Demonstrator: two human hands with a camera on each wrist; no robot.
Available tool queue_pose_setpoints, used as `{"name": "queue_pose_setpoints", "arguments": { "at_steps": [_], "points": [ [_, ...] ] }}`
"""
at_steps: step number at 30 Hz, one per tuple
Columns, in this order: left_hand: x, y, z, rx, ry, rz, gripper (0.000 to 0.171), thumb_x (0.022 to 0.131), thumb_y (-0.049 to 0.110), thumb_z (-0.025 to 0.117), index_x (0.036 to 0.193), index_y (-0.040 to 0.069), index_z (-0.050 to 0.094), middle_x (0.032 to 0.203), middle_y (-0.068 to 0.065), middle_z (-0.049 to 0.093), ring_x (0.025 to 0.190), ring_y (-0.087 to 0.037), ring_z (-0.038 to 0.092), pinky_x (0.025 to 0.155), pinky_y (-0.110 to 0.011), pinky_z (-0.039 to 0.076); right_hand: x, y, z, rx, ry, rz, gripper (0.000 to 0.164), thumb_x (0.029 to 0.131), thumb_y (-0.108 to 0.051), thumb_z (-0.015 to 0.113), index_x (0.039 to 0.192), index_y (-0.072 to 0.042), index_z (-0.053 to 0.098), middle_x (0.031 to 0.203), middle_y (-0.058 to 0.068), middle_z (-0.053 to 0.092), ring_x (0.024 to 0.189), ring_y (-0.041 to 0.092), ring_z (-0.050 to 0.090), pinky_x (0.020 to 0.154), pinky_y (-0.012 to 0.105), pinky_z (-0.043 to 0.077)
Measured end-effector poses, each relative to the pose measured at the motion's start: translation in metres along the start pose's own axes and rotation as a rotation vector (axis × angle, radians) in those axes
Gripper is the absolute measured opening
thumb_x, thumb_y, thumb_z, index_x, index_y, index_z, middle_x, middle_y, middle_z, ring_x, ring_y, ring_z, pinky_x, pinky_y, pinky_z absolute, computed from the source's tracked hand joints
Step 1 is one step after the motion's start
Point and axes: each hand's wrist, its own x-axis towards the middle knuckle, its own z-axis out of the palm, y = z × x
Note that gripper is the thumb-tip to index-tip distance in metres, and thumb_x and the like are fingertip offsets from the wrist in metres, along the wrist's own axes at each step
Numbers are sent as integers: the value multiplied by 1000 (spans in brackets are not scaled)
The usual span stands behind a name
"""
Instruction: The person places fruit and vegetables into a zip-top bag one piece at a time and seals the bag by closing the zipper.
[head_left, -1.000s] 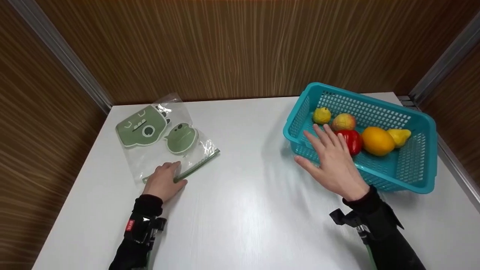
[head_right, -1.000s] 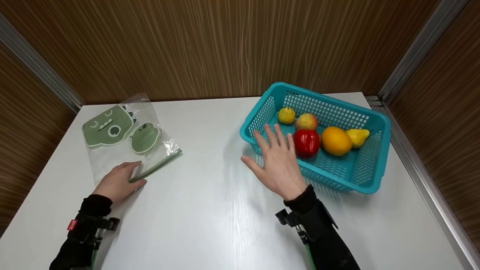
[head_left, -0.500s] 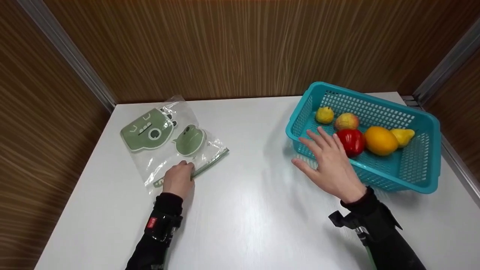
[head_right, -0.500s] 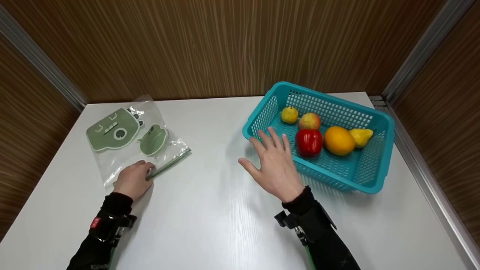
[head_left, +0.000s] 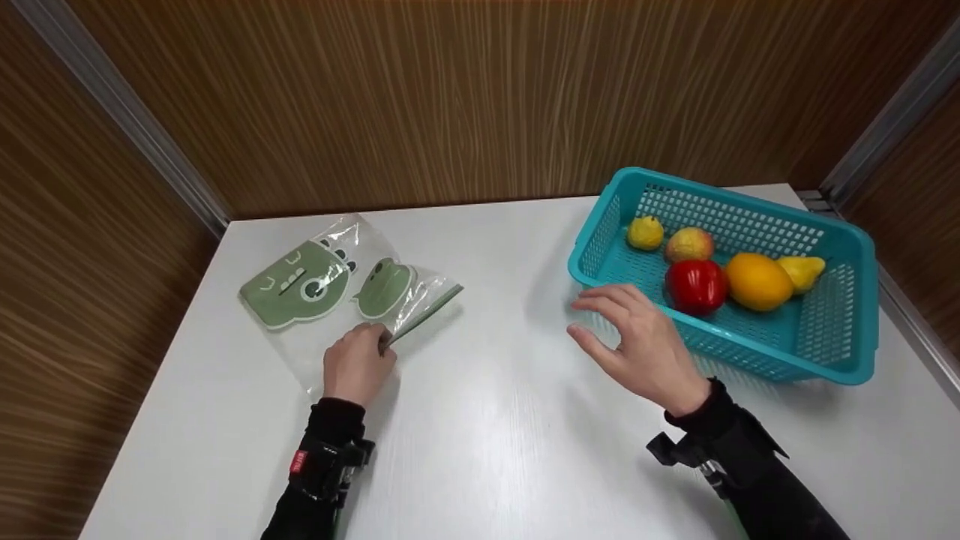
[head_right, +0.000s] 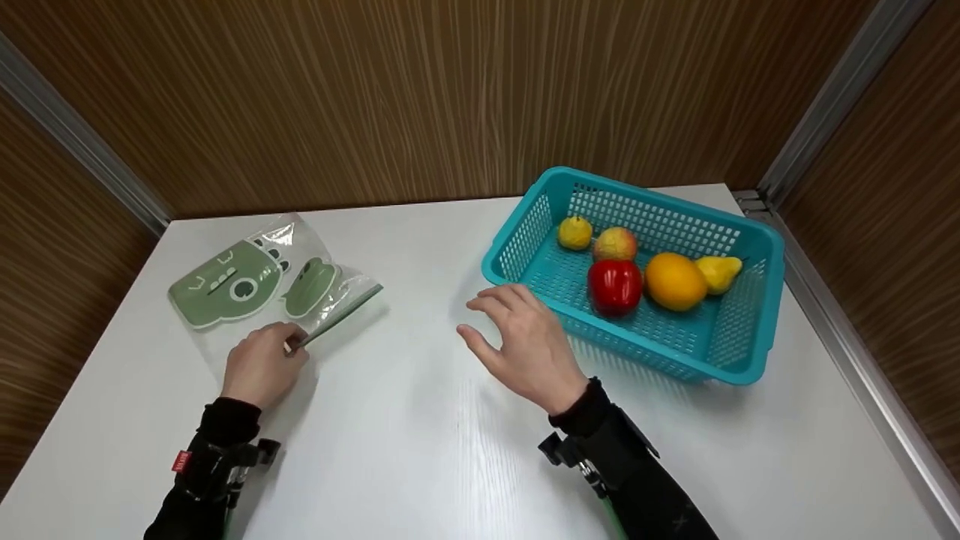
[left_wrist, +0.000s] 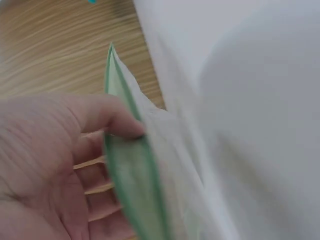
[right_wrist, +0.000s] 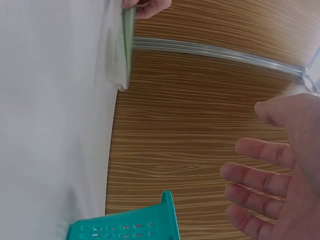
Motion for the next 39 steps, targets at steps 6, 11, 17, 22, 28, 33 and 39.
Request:
{"name": "queue_pose_setpoints", "arguments": {
  "at_steps": [6,11,17,22,28,33,39],
  "points": [
    [-6,14,-8,-84,114,35,11,77,7,65,86,9,71,83,-6,70,74,-28,68,63,-44,50,0,-1,20,42,-62,30,33,86,-38,68,111,-17,68,109,-1,70,104,16,61,87,38,55],
    [-12,27,-7,-118,154,79,13,77,5,67,88,9,71,84,-5,71,72,-23,68,60,-40,51,5,-1,39,115,-135,98,35,88,-42,64,114,-18,66,109,-1,71,102,16,63,83,38,54],
    [-19,47,-1,-154,190,180,14,76,5,68,89,10,71,85,-3,70,69,-18,66,57,-36,51,24,-1,60,242,-242,255,50,90,-46,60,128,-14,58,112,4,69,105,24,63,80,42,54],
    [-28,57,4,-146,244,250,14,75,5,69,87,12,70,82,0,69,66,-13,64,52,-31,48,40,-8,78,386,-258,421,65,90,-50,57,139,-9,46,112,8,67,105,27,63,82,37,54],
    [-38,65,8,-151,284,316,17,74,6,71,90,13,69,82,0,68,67,-14,66,50,-29,48,49,-20,90,689,-267,580,57,91,-49,56,134,-12,49,107,19,69,98,33,66,78,38,54],
    [-43,73,11,-138,277,363,18,74,7,73,90,14,69,80,2,67,67,-13,65,49,-29,48,48,-22,92,820,-250,627,41,94,-36,56,124,-8,59,100,28,69,93,42,66,76,41,54],
    [-45,77,13,-100,277,403,20,74,12,75,92,16,70,79,3,67,65,-11,64,47,-27,46,50,-28,77,862,-259,653,29,96,-19,55,111,4,64,93,30,69,83,40,67,67,28,54]
  ]
}}
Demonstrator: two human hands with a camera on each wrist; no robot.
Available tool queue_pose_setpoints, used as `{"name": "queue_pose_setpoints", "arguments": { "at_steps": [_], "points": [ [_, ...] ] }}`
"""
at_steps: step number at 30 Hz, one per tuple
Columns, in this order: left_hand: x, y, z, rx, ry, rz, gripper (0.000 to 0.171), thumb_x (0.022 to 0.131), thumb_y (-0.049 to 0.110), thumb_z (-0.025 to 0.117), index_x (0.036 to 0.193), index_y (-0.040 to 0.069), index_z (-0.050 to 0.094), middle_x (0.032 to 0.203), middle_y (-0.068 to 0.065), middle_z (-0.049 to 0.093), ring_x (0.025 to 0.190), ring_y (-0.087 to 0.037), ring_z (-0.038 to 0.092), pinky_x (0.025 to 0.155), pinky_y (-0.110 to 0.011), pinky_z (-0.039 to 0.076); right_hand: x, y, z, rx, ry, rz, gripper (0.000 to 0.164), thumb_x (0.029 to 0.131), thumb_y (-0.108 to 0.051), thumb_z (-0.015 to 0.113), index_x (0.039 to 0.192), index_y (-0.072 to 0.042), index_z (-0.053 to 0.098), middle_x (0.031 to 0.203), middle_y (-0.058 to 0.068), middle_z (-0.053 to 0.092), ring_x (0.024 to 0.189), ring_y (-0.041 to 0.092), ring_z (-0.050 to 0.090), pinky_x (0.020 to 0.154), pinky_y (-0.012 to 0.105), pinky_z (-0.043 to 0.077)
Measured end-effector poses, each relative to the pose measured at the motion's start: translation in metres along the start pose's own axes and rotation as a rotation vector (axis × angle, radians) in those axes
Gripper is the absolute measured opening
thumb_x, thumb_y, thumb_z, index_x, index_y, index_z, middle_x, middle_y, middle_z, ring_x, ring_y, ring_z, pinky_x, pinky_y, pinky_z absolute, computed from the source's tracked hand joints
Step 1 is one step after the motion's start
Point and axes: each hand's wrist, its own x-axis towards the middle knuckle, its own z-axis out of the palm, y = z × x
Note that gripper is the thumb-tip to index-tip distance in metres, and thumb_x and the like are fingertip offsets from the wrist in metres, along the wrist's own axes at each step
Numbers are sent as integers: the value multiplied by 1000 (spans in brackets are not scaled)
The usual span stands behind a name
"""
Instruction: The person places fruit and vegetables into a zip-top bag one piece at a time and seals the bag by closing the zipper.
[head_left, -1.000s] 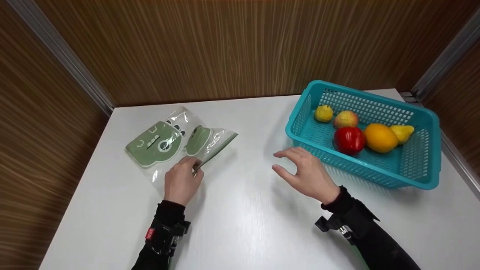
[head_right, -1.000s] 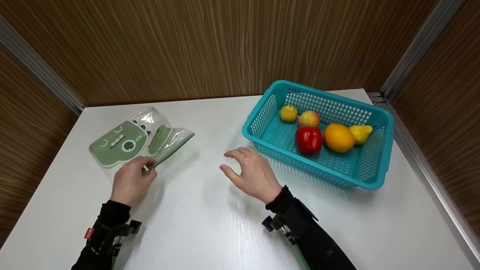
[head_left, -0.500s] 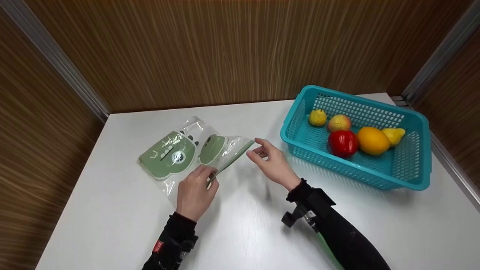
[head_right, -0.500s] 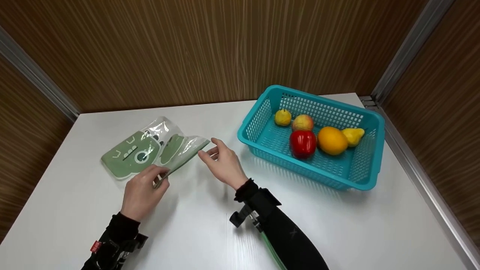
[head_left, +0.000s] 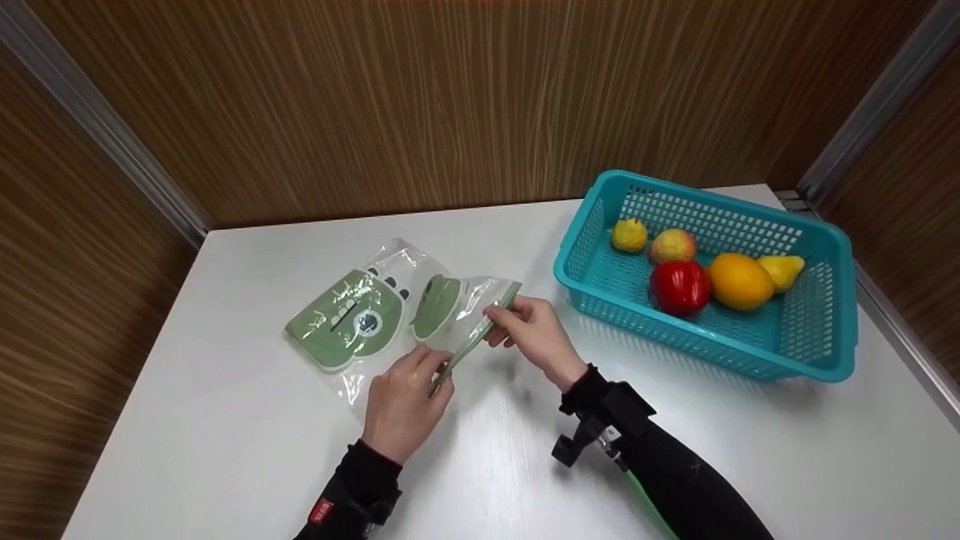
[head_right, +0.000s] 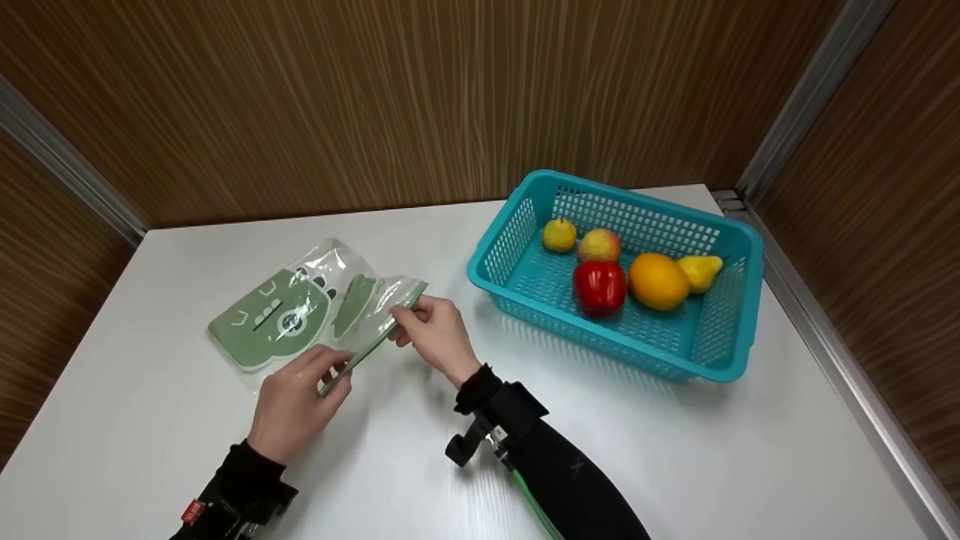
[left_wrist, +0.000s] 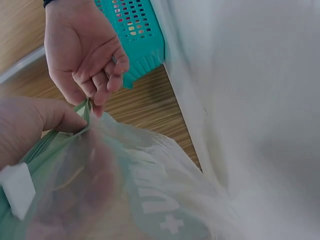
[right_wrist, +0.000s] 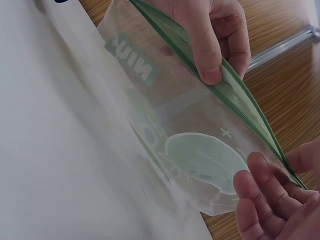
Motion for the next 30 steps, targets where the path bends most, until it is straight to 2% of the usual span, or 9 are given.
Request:
{"name": "queue_pose_setpoints", "arguments": {
  "at_steps": [3,7,9,13,17,22,30],
  "points": [
    [0,1,-2,0,7,18,23,74,12,75,96,16,70,80,4,68,65,-10,64,48,-26,46,-6,-8,0,34,11,-1,29,95,-15,54,108,9,63,87,29,69,74,32,69,66,30,55],
    [0,3,-4,-24,19,31,22,76,12,74,97,16,70,78,5,70,61,-7,63,47,-22,46,-8,-9,0,52,24,-14,29,96,-15,54,106,11,62,81,28,69,68,25,68,68,38,56],
    [0,4,-4,-36,21,30,19,76,12,74,95,16,70,77,4,71,59,-5,62,47,-20,46,-8,-8,0,53,26,-20,28,96,-16,54,104,9,63,81,28,69,68,26,68,69,39,56],
    [-1,3,-3,-51,15,16,14,77,12,75,91,14,72,75,3,72,58,-4,64,48,-21,47,-8,-7,2,50,10,-36,29,97,-19,53,105,7,63,86,32,67,75,37,68,70,40,56],
    [-1,2,-3,-58,2,-6,10,79,13,74,89,14,72,75,2,72,59,-6,65,48,-21,47,-10,-8,5,43,-20,-67,30,98,-21,52,108,5,62,92,34,67,83,46,65,70,35,56],
    [-1,1,-3,-74,22,-28,7,80,13,73,86,14,71,72,3,71,54,-8,63,47,-19,44,-13,-9,9,15,-67,-126,27,99,-19,50,111,3,61,97,34,66,88,49,63,69,29,54],
    [2,3,1,-69,34,0,7,79,11,72,84,16,71,71,5,70,52,-7,61,47,-16,43,-16,-9,10,-57,-59,-161,28,95,-11,55,114,8,60,93,33,67,84,49,64,63,19,51]
  ]
}}
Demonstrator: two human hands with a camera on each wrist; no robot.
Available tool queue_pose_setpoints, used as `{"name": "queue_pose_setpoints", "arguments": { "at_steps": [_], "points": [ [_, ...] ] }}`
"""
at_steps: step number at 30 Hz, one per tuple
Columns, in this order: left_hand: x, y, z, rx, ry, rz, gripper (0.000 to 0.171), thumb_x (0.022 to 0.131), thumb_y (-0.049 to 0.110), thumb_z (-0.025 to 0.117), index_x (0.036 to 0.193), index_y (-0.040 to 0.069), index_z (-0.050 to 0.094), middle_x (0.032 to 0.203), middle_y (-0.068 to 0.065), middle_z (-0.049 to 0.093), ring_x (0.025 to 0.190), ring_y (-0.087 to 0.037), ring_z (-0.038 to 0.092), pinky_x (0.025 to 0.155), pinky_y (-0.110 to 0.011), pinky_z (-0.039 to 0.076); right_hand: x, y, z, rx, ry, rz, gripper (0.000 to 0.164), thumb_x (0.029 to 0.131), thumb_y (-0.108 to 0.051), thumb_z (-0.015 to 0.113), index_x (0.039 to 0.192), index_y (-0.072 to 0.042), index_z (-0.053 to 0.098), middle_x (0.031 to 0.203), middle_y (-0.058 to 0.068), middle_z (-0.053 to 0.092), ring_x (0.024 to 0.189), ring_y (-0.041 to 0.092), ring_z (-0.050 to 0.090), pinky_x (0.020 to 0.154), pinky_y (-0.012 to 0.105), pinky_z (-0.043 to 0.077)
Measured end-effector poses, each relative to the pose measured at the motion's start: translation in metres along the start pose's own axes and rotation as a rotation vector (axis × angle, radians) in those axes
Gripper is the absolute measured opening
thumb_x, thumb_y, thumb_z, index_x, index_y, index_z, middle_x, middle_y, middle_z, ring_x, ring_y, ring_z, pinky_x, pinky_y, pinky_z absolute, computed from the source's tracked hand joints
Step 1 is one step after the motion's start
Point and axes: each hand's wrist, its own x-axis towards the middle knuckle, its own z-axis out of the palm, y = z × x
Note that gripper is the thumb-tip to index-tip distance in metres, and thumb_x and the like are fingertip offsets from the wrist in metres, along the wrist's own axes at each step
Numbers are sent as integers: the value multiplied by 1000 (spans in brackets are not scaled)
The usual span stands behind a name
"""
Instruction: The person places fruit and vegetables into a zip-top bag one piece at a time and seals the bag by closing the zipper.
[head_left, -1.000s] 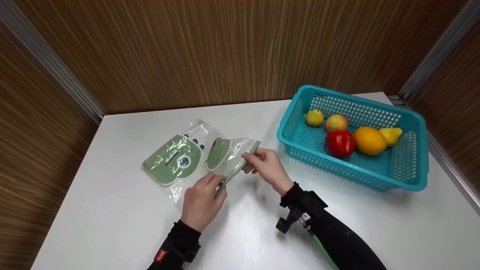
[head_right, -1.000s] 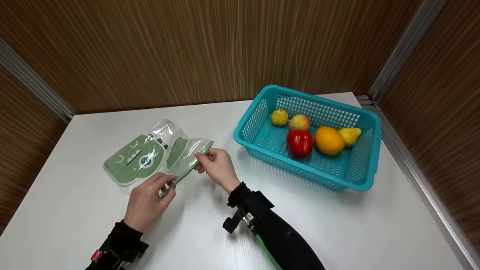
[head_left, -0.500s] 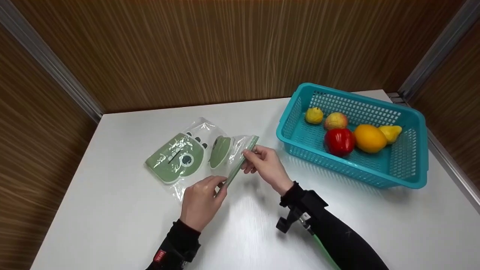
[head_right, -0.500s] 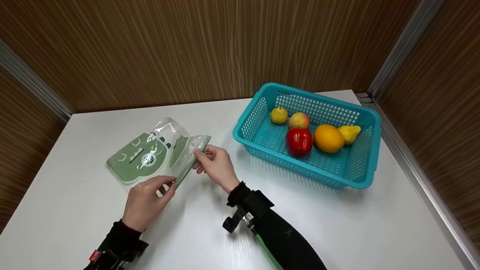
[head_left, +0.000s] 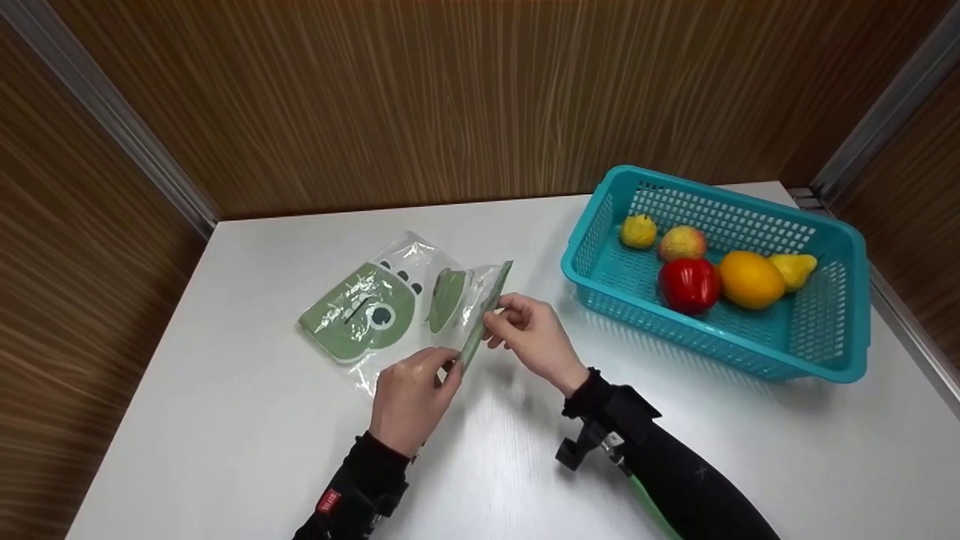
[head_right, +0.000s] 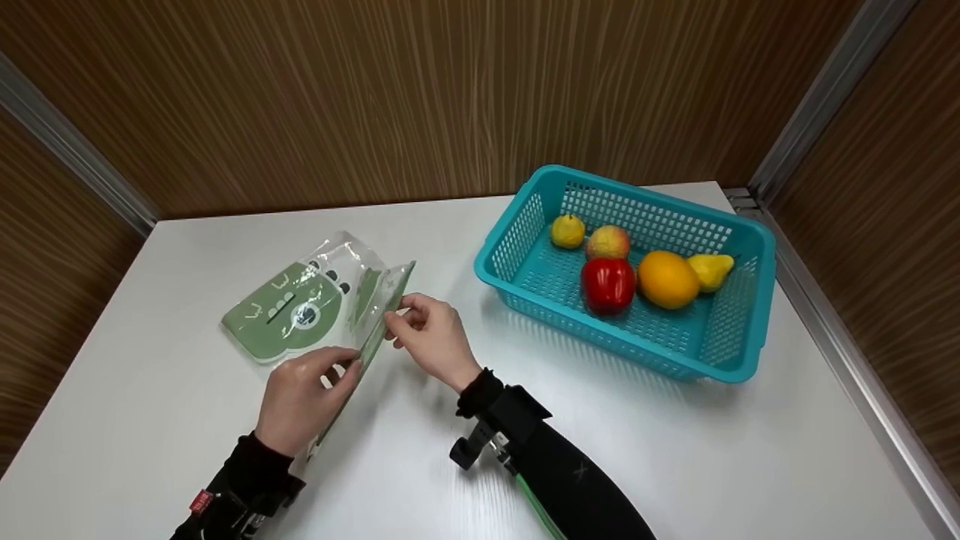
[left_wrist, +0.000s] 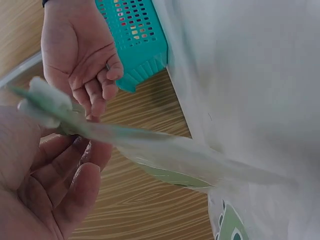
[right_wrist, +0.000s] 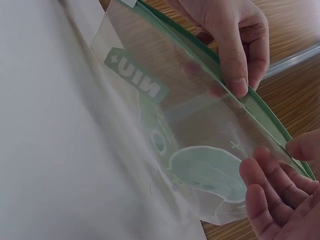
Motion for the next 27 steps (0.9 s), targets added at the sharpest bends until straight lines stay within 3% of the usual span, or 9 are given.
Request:
{"name": "queue_pose_setpoints", "arguments": {
  "at_steps": [8,13,17,27],
  "points": [
    [19,3,-9,-15,12,-56,6,82,13,69,86,13,74,73,2,72,56,-9,65,48,-19,47,6,1,-5,-33,47,-20,25,93,-6,57,114,6,62,91,33,67,78,46,66,64,25,55],
    [33,6,-14,-32,95,-104,6,84,15,69,86,12,74,74,0,71,60,-7,64,50,-20,48,9,1,-9,-39,108,-49,25,92,-6,57,113,6,63,86,31,68,72,45,64,61,29,55],
    [35,7,-10,-40,156,-120,6,84,14,70,84,10,74,74,-2,69,59,-8,61,49,-20,46,8,3,-10,-39,87,-35,26,92,-7,57,114,6,62,87,32,68,75,47,64,60,22,54],
    [33,3,-10,-52,194,-136,6,84,14,69,85,10,73,74,0,69,56,-12,61,49,-20,45,7,4,-9,-75,63,-12,25,92,-4,56,114,6,62,86,32,68,76,48,63,61,20,53]
  ]
}}
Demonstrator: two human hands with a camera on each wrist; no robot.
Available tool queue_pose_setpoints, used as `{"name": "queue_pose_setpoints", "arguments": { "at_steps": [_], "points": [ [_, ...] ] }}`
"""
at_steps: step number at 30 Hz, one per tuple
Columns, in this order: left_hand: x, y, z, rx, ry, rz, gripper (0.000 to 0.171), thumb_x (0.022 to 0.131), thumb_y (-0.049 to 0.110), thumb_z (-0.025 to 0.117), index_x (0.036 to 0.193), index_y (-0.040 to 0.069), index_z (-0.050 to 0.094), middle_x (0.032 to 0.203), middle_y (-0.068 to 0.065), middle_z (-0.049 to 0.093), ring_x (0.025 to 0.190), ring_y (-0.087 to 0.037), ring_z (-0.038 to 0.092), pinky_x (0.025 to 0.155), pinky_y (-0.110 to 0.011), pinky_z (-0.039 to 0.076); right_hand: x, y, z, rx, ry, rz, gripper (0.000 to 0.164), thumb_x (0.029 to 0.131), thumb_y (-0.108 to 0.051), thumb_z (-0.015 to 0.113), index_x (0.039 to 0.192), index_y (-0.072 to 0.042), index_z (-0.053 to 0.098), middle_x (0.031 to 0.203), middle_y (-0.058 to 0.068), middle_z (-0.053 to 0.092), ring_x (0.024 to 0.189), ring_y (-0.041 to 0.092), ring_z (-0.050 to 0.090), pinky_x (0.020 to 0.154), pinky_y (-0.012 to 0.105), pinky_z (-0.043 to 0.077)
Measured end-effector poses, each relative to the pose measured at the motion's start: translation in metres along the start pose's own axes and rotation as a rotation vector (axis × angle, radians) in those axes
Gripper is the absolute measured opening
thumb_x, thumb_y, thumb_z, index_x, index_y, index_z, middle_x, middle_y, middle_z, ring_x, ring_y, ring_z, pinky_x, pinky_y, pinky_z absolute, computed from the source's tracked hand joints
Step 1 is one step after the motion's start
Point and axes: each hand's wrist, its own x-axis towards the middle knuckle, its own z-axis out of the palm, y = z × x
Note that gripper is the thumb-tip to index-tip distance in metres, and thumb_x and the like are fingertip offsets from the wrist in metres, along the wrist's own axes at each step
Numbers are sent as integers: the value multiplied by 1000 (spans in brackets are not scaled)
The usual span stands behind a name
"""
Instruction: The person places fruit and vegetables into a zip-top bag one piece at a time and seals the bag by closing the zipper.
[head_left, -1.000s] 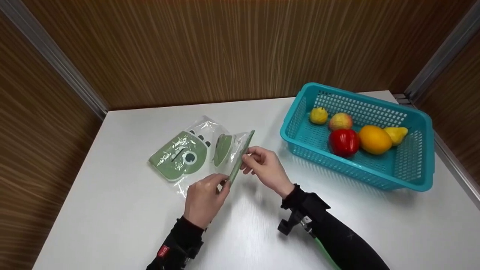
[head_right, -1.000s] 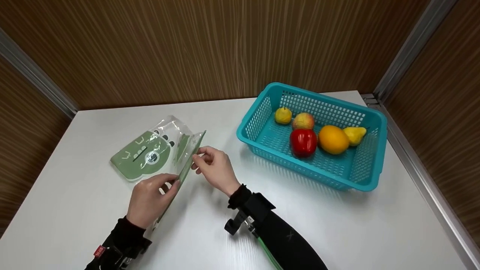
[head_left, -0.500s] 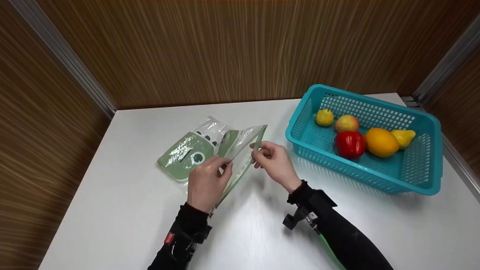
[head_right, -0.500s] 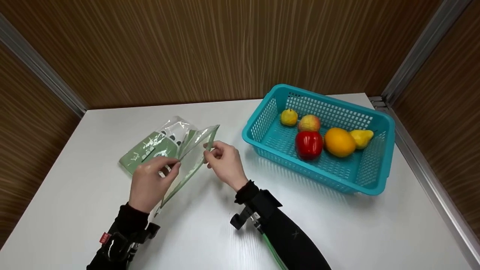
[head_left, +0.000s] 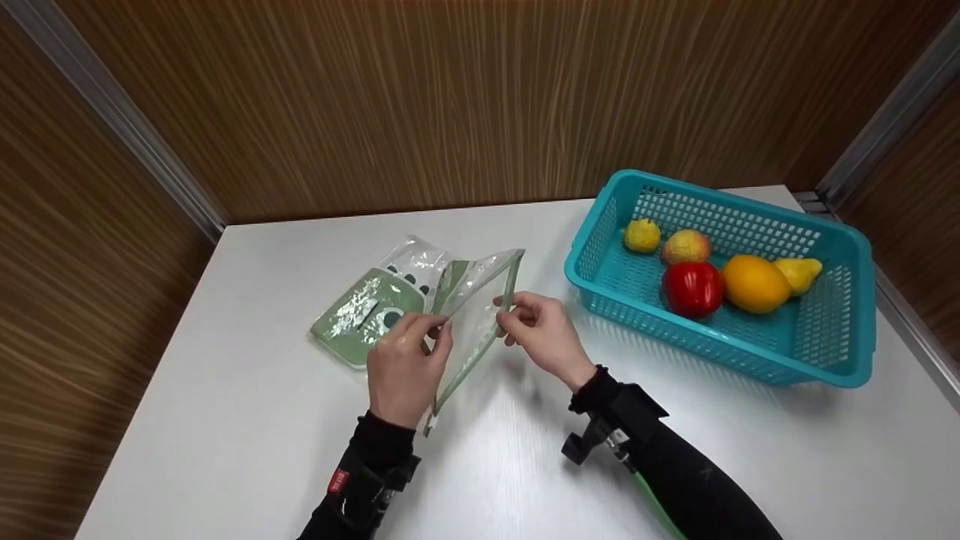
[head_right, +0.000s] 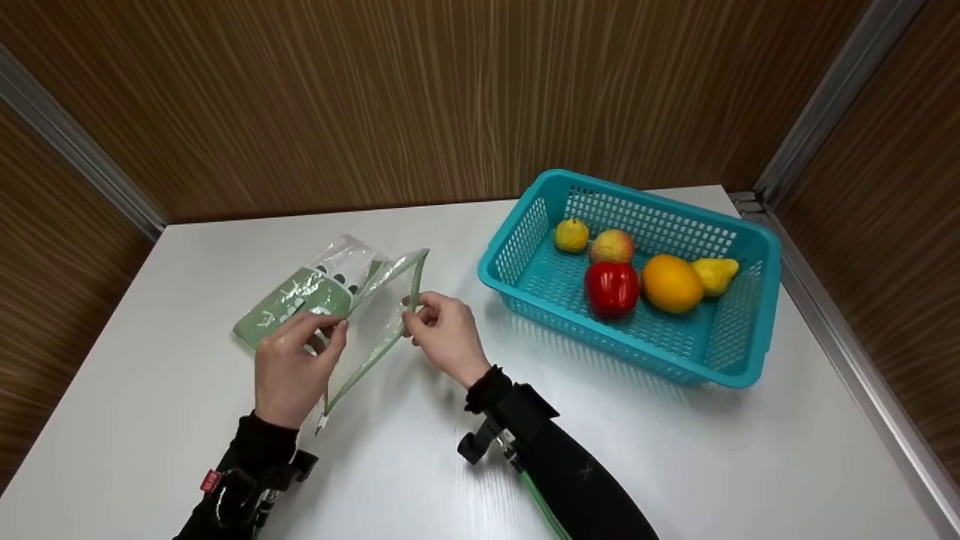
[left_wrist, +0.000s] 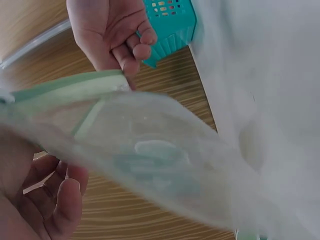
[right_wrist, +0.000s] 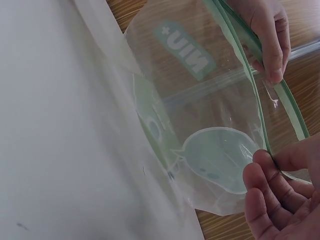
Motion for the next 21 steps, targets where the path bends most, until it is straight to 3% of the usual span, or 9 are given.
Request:
{"name": "queue_pose_setpoints", "arguments": {
  "at_steps": [11,17,21],
  "points": [
    [8,-14,-17,11,133,-37,5,83,14,69,81,10,72,71,-1,67,52,-10,59,48,-19,44,-1,-5,0,-49,-18,7,25,92,-2,54,115,5,63,86,32,67,78,49,62,61,20,52],
    [19,-23,-39,32,229,-84,8,84,14,68,81,7,73,72,-4,68,53,-11,59,49,-21,45,-1,-5,-1,-77,-27,10,25,91,-1,52,113,4,63,85,32,67,78,48,63,65,33,56],
    [22,-28,-53,5,303,-108,9,84,13,69,81,5,73,72,-8,68,53,-15,58,51,-18,42,-1,-4,-2,-83,-31,22,26,91,-1,52,114,4,63,85,31,67,76,44,63,64,26,54]
  ]
}}
